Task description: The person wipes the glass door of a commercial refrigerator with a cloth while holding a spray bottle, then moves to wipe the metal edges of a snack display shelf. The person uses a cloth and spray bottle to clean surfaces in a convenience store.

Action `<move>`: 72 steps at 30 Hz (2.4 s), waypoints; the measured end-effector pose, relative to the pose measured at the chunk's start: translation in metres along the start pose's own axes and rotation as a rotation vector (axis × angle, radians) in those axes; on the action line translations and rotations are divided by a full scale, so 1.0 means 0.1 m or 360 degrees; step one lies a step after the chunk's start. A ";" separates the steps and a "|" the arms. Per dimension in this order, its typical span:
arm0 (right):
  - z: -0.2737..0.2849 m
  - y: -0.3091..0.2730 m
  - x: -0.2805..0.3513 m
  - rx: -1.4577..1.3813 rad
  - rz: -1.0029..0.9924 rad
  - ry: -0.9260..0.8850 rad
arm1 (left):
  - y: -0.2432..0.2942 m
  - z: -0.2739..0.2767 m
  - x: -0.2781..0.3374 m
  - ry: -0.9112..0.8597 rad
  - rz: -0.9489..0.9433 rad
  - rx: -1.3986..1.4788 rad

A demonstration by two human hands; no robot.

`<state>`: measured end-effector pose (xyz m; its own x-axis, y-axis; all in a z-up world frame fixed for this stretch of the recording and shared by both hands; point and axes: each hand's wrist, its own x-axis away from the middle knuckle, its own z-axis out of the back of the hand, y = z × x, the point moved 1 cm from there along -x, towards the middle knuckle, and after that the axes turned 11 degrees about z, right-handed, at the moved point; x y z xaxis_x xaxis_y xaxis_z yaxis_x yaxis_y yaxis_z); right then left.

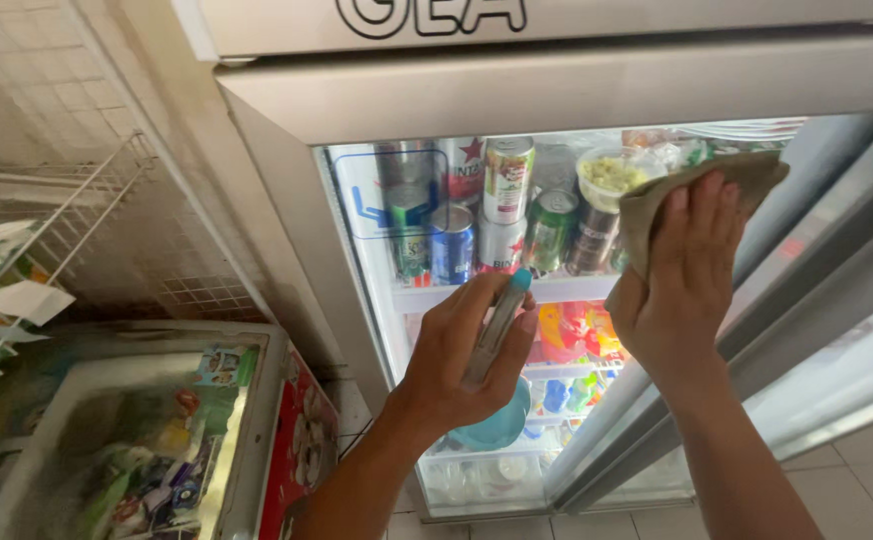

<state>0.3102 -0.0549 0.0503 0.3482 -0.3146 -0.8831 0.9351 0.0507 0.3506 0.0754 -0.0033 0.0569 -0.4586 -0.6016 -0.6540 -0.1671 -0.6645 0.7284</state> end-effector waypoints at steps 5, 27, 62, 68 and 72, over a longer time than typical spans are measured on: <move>0.16 0.22 0.43 0.0005 -0.0282 -0.0018 | 0.03 -0.26 -0.14 -0.0066 -0.0001 -0.0061; -0.57 -1.18 -0.37 0.0029 0.0595 -0.0119 | -0.30 0.64 0.67 0.0145 -0.0210 -0.0712; -0.51 -1.09 -0.42 0.0003 0.0847 -0.0199 | -0.67 0.53 1.02 0.0293 -0.0190 -0.1005; -0.40 -0.78 0.13 -0.0163 0.1190 -0.0122 | -0.73 0.36 0.95 -0.0050 -0.0070 -0.1338; -0.37 -0.68 0.36 -0.0077 0.1061 -0.0301 | -0.72 0.16 0.93 -0.0141 -0.0045 -0.1492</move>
<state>0.2617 -0.0343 -0.0173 0.8361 -0.3609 -0.4132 0.5291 0.3314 0.7812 0.0305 -0.0044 -0.0534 -0.5362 -0.5697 -0.6229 0.5739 -0.7871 0.2258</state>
